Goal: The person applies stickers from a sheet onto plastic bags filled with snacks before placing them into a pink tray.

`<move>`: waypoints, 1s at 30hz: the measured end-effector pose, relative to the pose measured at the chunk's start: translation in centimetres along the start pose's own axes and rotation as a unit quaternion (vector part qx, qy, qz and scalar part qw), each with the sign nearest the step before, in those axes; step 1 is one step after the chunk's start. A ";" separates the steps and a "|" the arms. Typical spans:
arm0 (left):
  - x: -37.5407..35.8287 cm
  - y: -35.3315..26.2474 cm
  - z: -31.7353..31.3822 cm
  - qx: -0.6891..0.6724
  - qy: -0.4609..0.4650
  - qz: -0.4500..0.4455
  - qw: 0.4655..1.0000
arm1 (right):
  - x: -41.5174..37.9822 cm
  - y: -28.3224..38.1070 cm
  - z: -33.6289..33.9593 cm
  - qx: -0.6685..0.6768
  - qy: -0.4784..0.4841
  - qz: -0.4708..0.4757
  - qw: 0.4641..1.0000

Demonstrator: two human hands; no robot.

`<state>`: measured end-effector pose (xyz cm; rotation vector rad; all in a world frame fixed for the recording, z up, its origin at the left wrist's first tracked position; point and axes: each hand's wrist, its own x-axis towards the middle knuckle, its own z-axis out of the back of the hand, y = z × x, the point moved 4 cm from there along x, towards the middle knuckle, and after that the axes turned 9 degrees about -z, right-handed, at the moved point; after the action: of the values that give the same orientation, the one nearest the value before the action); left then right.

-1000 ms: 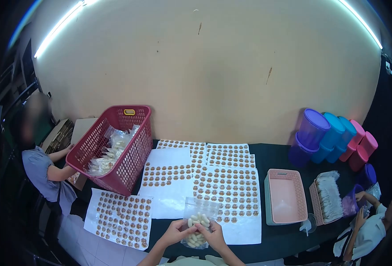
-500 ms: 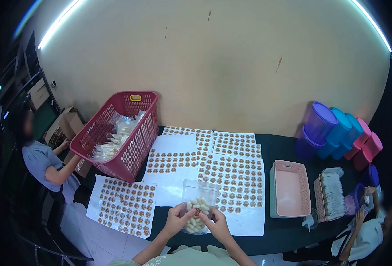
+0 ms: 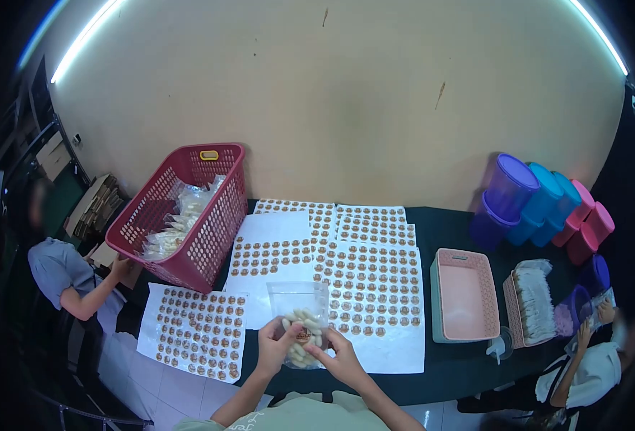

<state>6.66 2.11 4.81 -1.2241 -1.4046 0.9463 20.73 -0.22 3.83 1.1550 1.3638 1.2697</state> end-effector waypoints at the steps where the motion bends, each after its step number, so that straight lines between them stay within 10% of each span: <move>1: 0.0 -0.1 0.0 0.009 0.006 0.005 1.000 | 0.0 0.1 0.2 -0.051 0.016 -0.015 0.998; 13: -0.5 -0.2 -1.1 -0.038 0.067 0.034 0.996 | 0.1 0.5 0.5 0.039 -0.022 -0.040 0.998; 15: -0.7 -0.9 -1.1 0.166 0.145 0.001 0.975 | 0.1 1.3 0.6 0.124 -0.102 0.009 0.987; 30: -1.1 1.2 -1.0 0.055 0.076 0.024 0.995 | 0.3 0.7 1.2 0.083 -0.095 0.003 0.992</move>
<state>7.83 1.24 3.68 -1.2254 -1.1942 0.9300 21.94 0.27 4.43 1.3588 1.3432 1.0347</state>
